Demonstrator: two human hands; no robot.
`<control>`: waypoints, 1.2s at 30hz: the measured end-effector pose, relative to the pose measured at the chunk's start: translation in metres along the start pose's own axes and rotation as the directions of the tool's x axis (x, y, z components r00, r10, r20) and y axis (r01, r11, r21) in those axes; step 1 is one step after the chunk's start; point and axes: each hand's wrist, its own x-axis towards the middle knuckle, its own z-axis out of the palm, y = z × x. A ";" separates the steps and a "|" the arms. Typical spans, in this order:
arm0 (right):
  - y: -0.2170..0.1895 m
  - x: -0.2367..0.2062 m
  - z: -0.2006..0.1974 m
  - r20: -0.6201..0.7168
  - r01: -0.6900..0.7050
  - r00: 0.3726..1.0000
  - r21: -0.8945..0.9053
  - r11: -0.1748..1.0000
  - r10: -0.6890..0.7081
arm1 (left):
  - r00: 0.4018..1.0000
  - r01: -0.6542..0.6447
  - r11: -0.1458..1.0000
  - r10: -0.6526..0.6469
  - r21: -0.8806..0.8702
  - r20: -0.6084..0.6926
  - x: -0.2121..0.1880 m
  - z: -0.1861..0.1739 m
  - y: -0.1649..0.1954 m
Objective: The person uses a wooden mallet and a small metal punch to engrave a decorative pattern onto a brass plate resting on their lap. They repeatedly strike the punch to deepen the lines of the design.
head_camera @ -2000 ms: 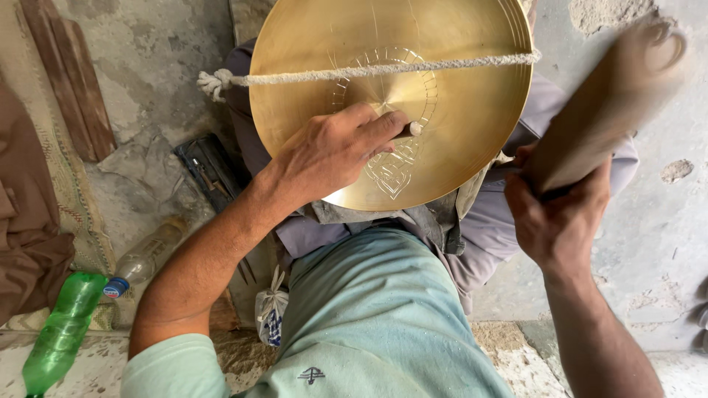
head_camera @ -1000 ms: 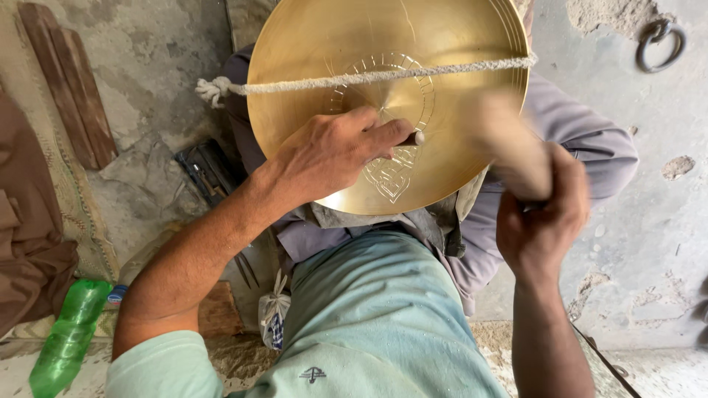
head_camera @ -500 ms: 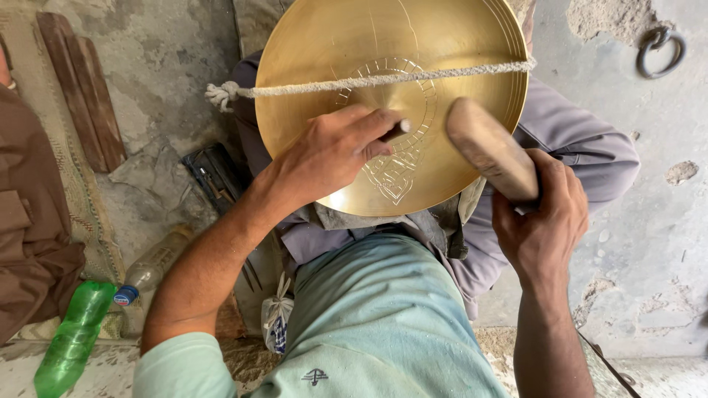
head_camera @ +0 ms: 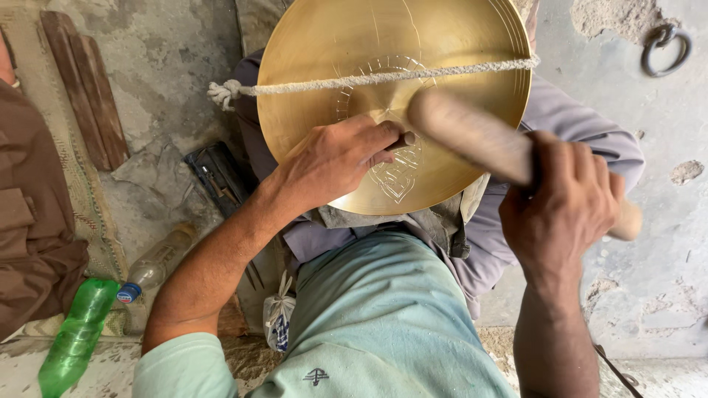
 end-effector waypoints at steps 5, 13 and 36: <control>-0.004 0.007 -0.001 0.036 -0.112 0.994 0.345 0.932 0.106 | 0.999 0.017 0.999 -0.018 0.031 0.026 0.000 0.000 0.000; -0.008 0.005 -0.008 -0.070 0.008 0.997 0.337 0.942 0.016 | 1.000 -0.002 0.998 0.000 0.067 0.023 0.002 -0.002 0.000; -0.009 0.015 -0.023 0.311 -0.460 0.814 0.860 0.220 0.490 | 0.994 0.068 0.995 -0.073 0.067 0.079 0.008 -0.002 0.009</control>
